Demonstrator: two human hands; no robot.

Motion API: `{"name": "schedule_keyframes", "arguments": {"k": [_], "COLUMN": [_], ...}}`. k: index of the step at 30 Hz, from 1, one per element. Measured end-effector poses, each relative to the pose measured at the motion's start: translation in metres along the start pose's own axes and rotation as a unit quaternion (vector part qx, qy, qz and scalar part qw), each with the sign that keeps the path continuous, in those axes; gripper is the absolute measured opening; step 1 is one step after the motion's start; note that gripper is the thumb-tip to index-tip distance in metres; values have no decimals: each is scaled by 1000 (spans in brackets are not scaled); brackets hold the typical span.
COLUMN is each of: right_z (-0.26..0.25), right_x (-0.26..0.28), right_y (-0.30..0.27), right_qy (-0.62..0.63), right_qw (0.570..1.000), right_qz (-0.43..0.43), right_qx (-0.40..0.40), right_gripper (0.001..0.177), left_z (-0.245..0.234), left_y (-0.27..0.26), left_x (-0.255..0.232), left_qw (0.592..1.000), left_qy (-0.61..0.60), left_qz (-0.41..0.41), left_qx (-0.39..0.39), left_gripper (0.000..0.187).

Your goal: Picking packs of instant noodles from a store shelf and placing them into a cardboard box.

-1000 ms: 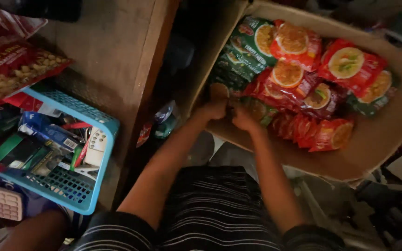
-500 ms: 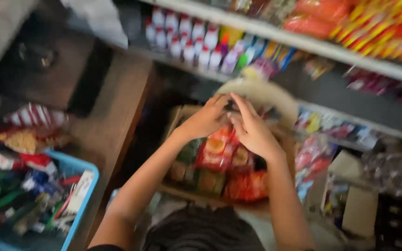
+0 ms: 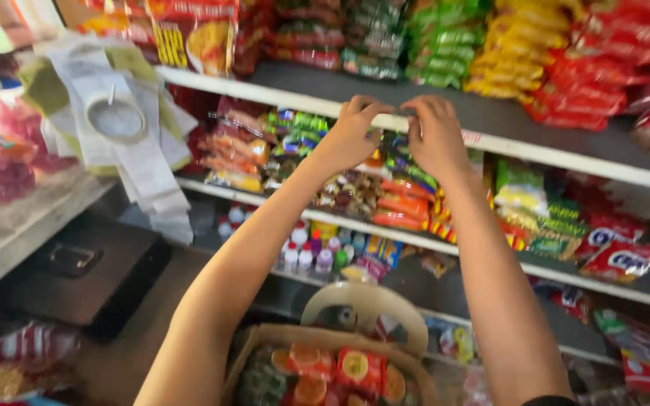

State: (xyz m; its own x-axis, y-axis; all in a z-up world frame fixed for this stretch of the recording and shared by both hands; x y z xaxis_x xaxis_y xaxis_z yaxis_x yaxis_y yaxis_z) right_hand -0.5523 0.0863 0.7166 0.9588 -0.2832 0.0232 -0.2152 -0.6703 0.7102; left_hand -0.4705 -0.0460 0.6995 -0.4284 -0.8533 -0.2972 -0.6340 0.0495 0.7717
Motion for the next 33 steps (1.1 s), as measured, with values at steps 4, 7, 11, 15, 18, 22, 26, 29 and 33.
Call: {"name": "schedule_keyframes", "arguments": {"k": [4, 7, 11, 15, 18, 22, 26, 29, 33], "right_z": [70, 83, 98, 112, 115, 61, 58, 72, 86], "right_x": [-100, -105, -117, -134, -134, -90, -80, -74, -75], "right_y": [24, 47, 68, 99, 116, 144, 167, 184, 210], "right_qy": [-60, -34, -11, 55, 39, -108, -158, -235, -312], "right_qw": [950, 915, 903, 965, 992, 991, 981, 965, 949], "right_qz": [247, 310, 335, 211, 108, 34, -36, -83, -43], "right_qx": [182, 254, 270, 144, 60, -66, -106, -75, 15], "right_gripper": [45, 67, 84, 107, 109, 97, 92, 99, 100], "left_z": [13, 27, 35, 38, 45, 32, 81, 85, 96], "left_y": [38, 61, 77, 95, 104, 114, 114, 113, 118], "left_x": [59, 113, 164, 167, 174, 159, 232, 237, 251], "left_qw": [994, 991, 979, 962, 952, 920, 940, 933, 931], "left_qy": [56, 116, 90, 130, 177, 344, 212, 254, 288], "left_qz": [-97, -71, -185, -226, -227, -185, -235, -224, -184], "left_qx": [18, -10, 17, 81, 100, 43, 130, 122, 128], "left_gripper": [46, 54, 71, 96, 105, 101, 85, 82, 70]}}
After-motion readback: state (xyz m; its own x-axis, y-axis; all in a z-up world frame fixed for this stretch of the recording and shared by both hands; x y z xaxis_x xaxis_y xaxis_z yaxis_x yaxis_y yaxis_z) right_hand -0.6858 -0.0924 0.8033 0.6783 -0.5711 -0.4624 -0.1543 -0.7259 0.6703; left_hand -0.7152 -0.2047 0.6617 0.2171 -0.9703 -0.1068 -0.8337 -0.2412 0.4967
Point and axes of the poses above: each hand's wrist, its own y-axis towards the middle knuckle, its own z-axis out of the palm, x = y × z, the point moved 8 cm from there along y, towards the middle knuckle, and after that the axes turned 6 degrees about x, right-handed, at the moved point
